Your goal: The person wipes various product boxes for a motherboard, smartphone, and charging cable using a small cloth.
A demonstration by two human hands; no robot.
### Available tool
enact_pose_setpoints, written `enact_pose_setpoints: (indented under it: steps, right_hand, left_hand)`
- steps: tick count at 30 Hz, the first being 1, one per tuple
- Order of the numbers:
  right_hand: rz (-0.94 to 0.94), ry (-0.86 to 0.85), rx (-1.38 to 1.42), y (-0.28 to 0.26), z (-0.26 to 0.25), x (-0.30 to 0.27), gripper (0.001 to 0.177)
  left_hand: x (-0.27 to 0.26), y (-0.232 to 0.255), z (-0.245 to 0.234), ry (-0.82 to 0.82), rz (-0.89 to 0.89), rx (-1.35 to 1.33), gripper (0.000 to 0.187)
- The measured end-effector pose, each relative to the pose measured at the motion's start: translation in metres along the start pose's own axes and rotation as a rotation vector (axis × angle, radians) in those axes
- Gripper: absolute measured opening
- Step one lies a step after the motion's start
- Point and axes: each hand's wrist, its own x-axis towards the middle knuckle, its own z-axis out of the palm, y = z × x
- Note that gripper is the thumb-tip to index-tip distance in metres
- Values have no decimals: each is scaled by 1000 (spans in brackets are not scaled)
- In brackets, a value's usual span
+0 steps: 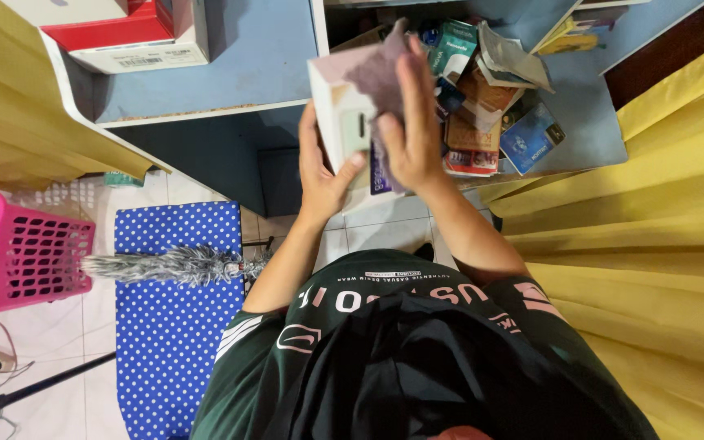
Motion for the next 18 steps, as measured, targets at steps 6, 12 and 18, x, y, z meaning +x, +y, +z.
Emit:
enact_pose_setpoints:
  steps: [6,12,18]
  right_hand:
    - [-6,-246,215,0,22,-63,65]
    - [63,-436,445,20,-3,-24,73]
    - [219,-255,630,-2,-16,12,76]
  left_hand:
    - [17,-5,-21,185,-17,-245,91]
    - [17,11,-18,-18,-101,-288,83]
    - [15,13,-3,-45,-176,-361,79]
